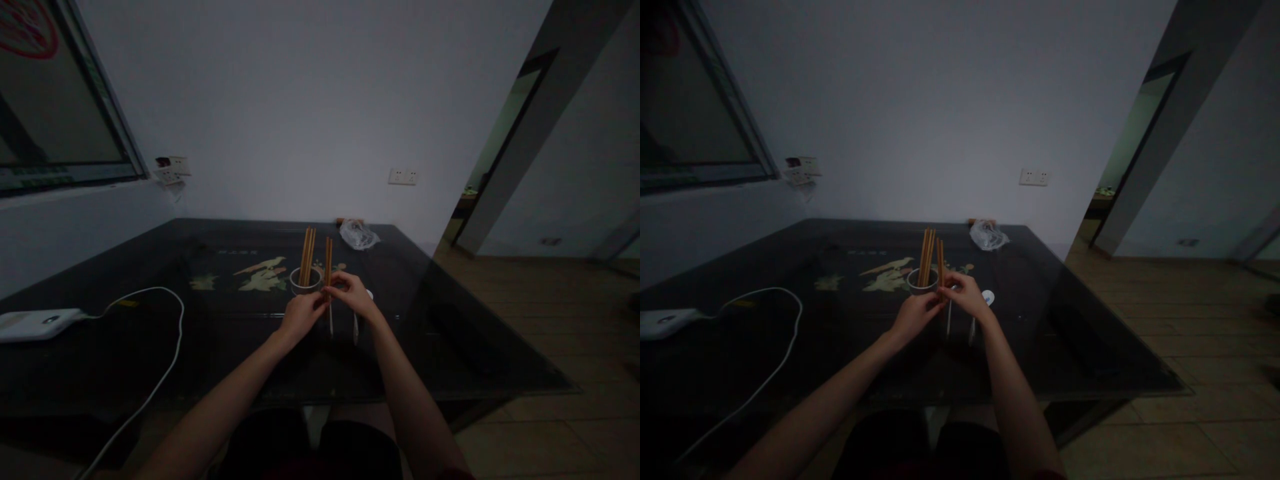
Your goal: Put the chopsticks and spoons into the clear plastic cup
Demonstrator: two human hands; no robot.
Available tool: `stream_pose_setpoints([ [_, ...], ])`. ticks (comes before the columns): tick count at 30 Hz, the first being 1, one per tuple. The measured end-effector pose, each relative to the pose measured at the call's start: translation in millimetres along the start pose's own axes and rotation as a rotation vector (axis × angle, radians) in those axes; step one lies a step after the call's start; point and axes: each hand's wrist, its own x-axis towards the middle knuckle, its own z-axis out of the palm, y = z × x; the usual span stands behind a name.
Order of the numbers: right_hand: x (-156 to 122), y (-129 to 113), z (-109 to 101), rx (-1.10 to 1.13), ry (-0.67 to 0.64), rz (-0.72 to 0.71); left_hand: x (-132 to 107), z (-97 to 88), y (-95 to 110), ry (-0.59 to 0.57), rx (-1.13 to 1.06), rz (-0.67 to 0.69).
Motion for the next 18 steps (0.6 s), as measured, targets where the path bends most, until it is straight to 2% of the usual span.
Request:
stream_pose_setpoints([
  [4,-0.1,-1.0,-1.3,0.019,-0.028,0.016,-0.2,-0.3,-0.4,-0.015,-0.009,-0.008],
  [10,-0.1,-0.6,-3.4,0.001,0.027,0.004,-0.6,0.6,-1.4,-0.021,-0.024,-0.019],
  [18,-1.6,-8.9,-2.9,-0.016,0.024,-0.006,-1.3,-1.3,1.6,-0.040,-0.006,-0.018],
])
